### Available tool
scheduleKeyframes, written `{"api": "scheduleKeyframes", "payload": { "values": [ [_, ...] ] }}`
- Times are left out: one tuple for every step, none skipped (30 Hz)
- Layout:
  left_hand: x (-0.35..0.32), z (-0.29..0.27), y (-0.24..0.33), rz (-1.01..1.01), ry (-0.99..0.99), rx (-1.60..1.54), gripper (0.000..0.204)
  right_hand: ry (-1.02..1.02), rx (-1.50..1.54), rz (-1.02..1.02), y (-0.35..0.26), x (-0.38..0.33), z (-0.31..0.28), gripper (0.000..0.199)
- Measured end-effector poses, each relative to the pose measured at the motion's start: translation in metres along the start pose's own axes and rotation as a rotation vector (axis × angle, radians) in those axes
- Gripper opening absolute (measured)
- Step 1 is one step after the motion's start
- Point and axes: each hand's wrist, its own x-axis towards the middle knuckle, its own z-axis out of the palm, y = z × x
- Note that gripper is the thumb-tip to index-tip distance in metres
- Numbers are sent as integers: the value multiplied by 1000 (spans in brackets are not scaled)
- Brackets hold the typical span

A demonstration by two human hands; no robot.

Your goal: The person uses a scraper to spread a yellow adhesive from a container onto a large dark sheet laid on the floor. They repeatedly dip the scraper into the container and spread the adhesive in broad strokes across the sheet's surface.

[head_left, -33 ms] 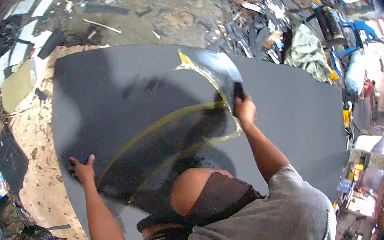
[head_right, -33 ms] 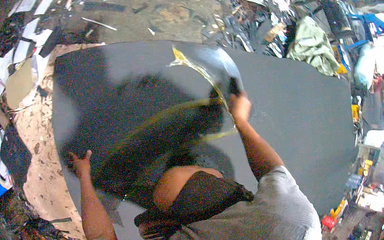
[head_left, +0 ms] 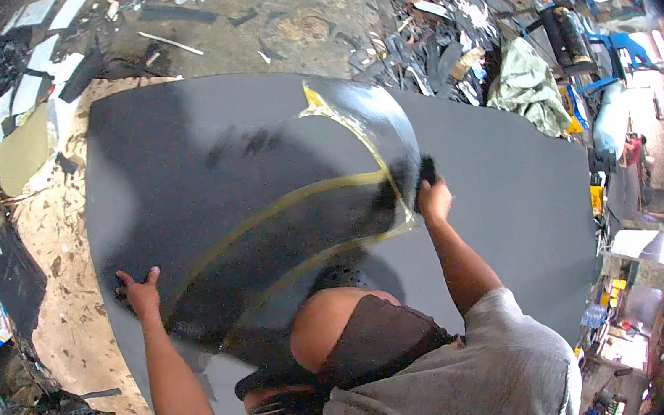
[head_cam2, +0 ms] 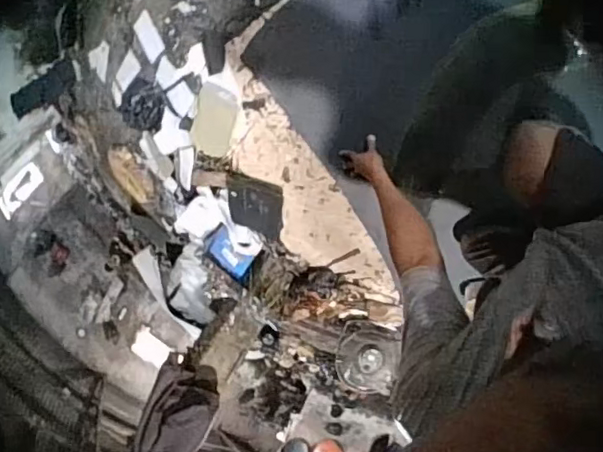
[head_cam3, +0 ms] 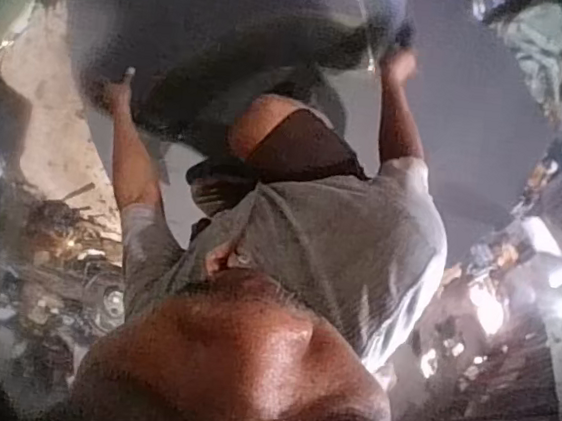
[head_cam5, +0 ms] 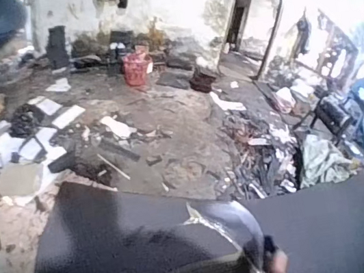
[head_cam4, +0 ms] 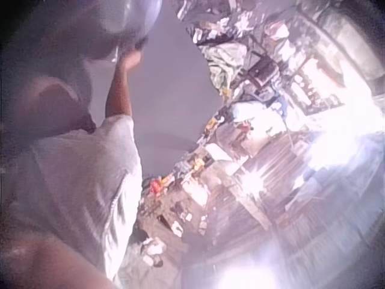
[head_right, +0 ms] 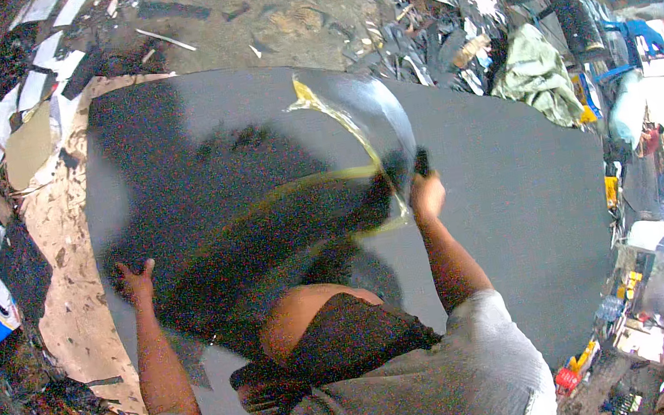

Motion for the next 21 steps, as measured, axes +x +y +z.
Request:
{"api": "scheduleKeyframes", "payload": {
  "values": [
    [6,2,3,-1,18,47,113,-33,-9,42,42,20,1,37],
    [8,-1,-2,39,15,57,111,-69,-21,-22,78,25,15,37],
    [10,-4,-5,8,-7,10,109,-102,-99,47,104,29,33,38],
    [11,-10,-10,20,-42,-85,107,-79,-54,-9,114,34,53,38],
    [11,-15,-15,61,-84,-226,106,-57,-35,-23,107,35,76,38],
    [10,-22,-23,59,-43,-173,106,-55,39,-73,92,38,89,43],
    [8,-30,-33,84,-20,-157,105,-134,90,-99,62,46,100,43],
    [5,-31,-39,48,51,-110,105,-97,140,-209,31,46,105,43],
    [1,-32,-46,87,61,-110,105,-71,56,-236,-7,52,105,44],
    [-2,-30,-50,65,118,-77,104,-42,40,-290,-44,54,103,44],
    [-4,-26,-53,40,127,-45,103,-63,17,-355,-80,57,99,44],
    [-4,-25,-56,51,170,-65,102,-101,77,-348,-116,56,99,44],
    [-3,-22,-57,59,164,-84,101,-140,0,-462,-145,55,99,45],
    [-3,-20,-58,52,139,-81,100,-176,-2,-452,-176,52,104,46],
    [0,-18,-57,2,122,-127,101,-222,-38,-523,-205,48,111,47],
    [1,-17,-57,-57,85,-145,101,-245,-40,-575,-230,42,118,44],
    [3,-18,-57,-86,87,-152,101,-243,-101,-587,-254,31,126,37],
    [4,-18,-57,-81,60,-188,104,-155,-102,-613,-276,14,136,26],
    [4,-18,-58,-47,74,-213,106,-126,-91,-643,-298,-5,144,26],
    [4,-18,-59,-15,87,-239,108,-71,-146,-715,-316,-32,152,29],
    [2,-17,-60,-11,95,-230,108,-17,-139,-763,-329,-63,159,27]
  ]
}}
